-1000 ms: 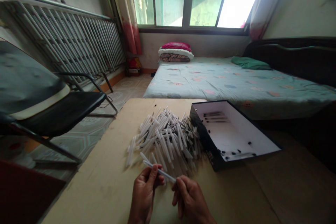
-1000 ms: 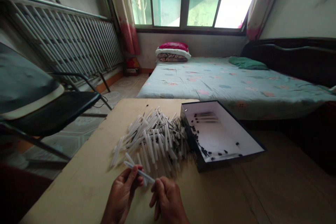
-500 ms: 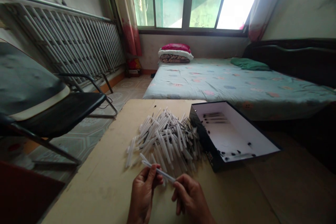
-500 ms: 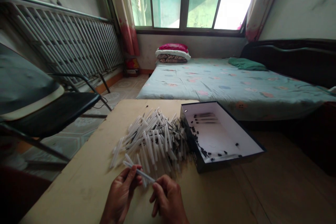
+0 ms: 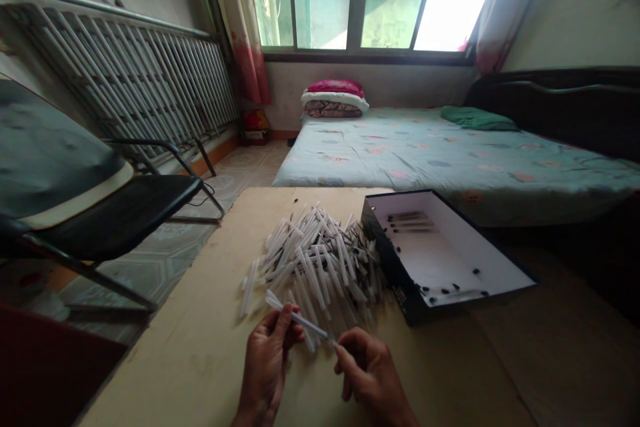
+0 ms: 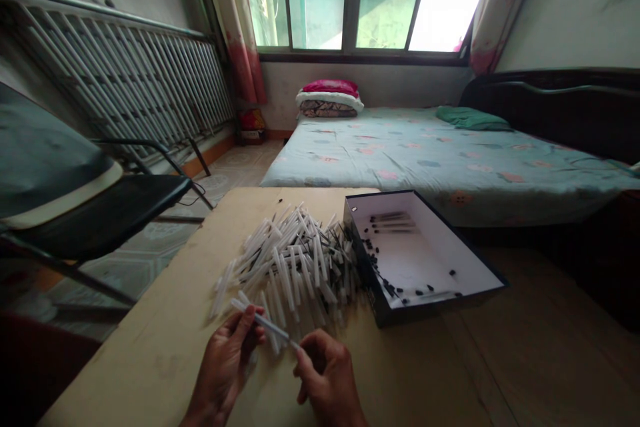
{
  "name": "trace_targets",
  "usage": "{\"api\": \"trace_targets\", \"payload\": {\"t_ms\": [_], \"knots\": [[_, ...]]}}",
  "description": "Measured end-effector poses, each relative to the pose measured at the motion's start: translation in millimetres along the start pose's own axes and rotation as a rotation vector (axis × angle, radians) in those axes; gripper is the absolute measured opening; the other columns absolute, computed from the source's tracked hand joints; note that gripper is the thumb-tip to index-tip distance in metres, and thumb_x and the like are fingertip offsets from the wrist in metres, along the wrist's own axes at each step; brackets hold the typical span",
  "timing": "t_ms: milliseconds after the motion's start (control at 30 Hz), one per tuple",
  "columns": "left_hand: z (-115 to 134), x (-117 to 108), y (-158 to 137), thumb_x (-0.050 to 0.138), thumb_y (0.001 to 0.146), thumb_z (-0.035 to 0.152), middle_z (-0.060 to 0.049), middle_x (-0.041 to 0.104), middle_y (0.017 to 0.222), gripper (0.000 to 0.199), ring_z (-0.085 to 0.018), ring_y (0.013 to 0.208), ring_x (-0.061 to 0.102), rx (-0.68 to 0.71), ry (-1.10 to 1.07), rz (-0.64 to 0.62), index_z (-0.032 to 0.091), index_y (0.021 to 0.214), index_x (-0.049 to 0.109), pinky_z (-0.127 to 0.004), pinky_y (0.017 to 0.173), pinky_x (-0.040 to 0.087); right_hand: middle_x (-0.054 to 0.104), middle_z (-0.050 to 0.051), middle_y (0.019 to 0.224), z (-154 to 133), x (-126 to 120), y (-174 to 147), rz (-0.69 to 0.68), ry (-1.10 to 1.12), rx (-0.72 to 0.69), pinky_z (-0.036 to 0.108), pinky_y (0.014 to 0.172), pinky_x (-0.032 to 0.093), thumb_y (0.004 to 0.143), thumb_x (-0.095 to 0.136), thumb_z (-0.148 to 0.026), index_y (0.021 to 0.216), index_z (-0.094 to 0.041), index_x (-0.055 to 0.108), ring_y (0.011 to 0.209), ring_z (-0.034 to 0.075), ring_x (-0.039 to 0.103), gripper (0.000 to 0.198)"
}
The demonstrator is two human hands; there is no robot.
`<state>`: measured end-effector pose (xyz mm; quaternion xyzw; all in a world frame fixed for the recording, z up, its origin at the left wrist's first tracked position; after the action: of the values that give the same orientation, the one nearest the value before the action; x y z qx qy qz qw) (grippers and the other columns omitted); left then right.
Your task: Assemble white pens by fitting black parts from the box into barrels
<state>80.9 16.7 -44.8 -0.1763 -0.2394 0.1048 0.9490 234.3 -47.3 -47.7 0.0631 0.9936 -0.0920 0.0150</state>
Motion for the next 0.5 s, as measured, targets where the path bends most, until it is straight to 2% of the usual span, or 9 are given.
{"api": "trace_targets", "payload": {"t_ms": [167,267,400,500], "knots": [[31.4,-15.9,23.6,0.076,0.057,0.027,0.004,0.066,0.054,0.021,-0.006,0.043,0.058,0.111,-0.042,0.094,0.015,0.071,0.066,-0.014,0.045,0.051,0.039,-0.006,0.050,-9.7,-28.8,-4.5,0.082,-0.283,-0.152,0.017,0.038,0.029,0.079,0.052,-0.033,0.059,-0.018,0.046,0.041,0.007,0.039,0.025],[49.7,-14.1,36.7,0.071,0.064,0.028,0.006,0.065,0.054,0.016,-0.005,0.044,0.059,0.175,-0.029,0.102,0.017,0.072,0.064,-0.013,0.047,0.051,0.038,-0.006,0.053,-24.2,-49.9,-0.4,0.226,-0.418,-0.208,0.020,0.045,0.031,0.081,0.048,-0.034,0.060,-0.019,0.046,0.048,0.010,0.039,0.026],[48.6,25.0,45.7,0.072,0.063,0.029,0.003,0.063,0.050,0.024,-0.009,0.042,0.059,0.175,0.097,-0.044,0.012,0.079,0.066,-0.018,0.044,0.052,0.050,-0.002,0.056,-46.8,-70.6,22.0,0.521,-0.536,-0.231,0.023,0.051,0.035,0.085,0.043,-0.038,0.068,-0.020,0.050,0.050,0.014,0.047,0.026],[35.2,63.2,52.2,0.073,0.060,0.033,0.001,0.062,0.049,0.029,-0.012,0.042,0.059,0.186,0.192,-0.150,0.010,0.076,0.067,-0.023,0.043,0.052,0.061,0.005,0.064,-54.5,-73.7,49.5,0.636,-0.603,-0.238,0.027,0.057,0.040,0.087,0.039,-0.040,0.076,-0.018,0.054,0.058,0.019,0.056,0.029]]}}
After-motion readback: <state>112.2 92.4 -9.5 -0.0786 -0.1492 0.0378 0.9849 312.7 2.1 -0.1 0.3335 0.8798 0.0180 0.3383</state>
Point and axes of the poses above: each hand's wrist, its own y-axis towards the middle knuckle, its own x-axis out of the palm, z = x × y, the point moved 5 cm from there along y, towards the middle knuckle
